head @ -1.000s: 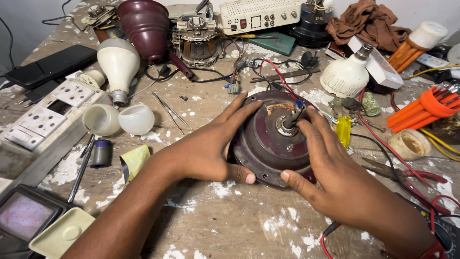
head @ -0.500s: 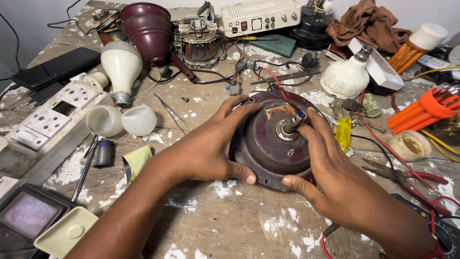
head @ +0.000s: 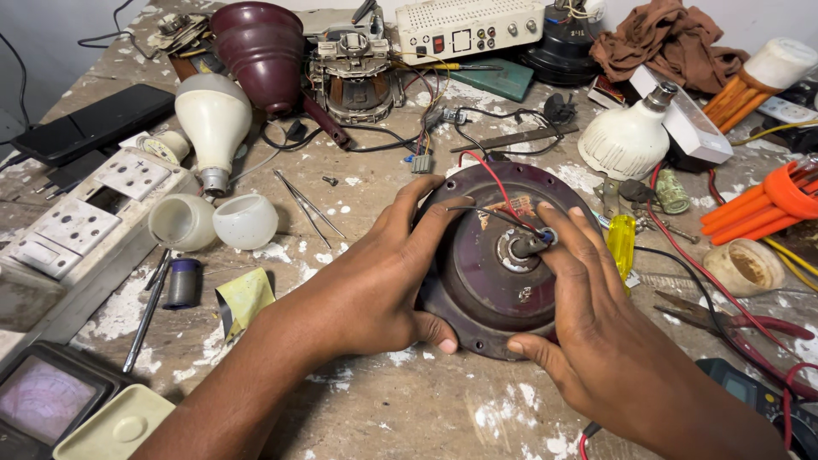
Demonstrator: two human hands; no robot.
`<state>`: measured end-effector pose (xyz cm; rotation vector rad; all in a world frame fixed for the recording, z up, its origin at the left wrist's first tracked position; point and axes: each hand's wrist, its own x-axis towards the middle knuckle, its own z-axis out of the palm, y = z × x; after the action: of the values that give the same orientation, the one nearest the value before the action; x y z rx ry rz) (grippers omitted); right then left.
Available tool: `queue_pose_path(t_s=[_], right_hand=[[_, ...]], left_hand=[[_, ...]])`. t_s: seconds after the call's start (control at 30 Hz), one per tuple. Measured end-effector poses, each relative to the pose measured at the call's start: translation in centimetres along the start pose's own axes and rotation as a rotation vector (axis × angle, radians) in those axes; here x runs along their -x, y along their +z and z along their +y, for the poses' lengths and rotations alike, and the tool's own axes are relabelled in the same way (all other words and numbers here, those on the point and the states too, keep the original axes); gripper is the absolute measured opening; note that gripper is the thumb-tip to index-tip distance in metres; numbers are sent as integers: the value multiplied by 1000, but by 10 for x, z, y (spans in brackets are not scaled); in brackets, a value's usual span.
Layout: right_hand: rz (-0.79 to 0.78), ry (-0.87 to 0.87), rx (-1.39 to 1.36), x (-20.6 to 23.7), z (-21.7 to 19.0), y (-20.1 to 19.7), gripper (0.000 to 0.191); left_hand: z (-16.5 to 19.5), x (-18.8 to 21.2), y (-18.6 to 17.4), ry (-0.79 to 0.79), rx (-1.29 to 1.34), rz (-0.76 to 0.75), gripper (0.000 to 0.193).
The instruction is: The person unscrews screws on a ceiling fan motor housing with a yellow-handled screwdriver, separates the housing cover from the stator, arranges the motor parts and wires, wipes components with a cloth, then repositions the cover and tightens the screws back with the screwdriver.
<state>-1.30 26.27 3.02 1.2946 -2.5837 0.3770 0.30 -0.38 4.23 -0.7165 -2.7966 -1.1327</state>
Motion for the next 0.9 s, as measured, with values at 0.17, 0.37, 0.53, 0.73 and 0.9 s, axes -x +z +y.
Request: queue_pose_path(t_s=[0.17,0.37,0.53,0.73,0.9], right_hand=[[-58,70,-106,-7,9,-4,90],[-149,193,-274,-9,14,-16,80],[-166,211,-299,-12,12,-20,82],[-85,233,-324,-11,15,-31,80],[143,381,-255,0,42,-53,57]], left_hand=[[-8,-4,2,-61,102,-41,133],[-11,-9,5,-89,167,-42,130],[-10,-7,6,-120,193,-42,130],[-6,-6,6,-108,171,-28,132],[-2,-7,3,-137,126,-58,138]])
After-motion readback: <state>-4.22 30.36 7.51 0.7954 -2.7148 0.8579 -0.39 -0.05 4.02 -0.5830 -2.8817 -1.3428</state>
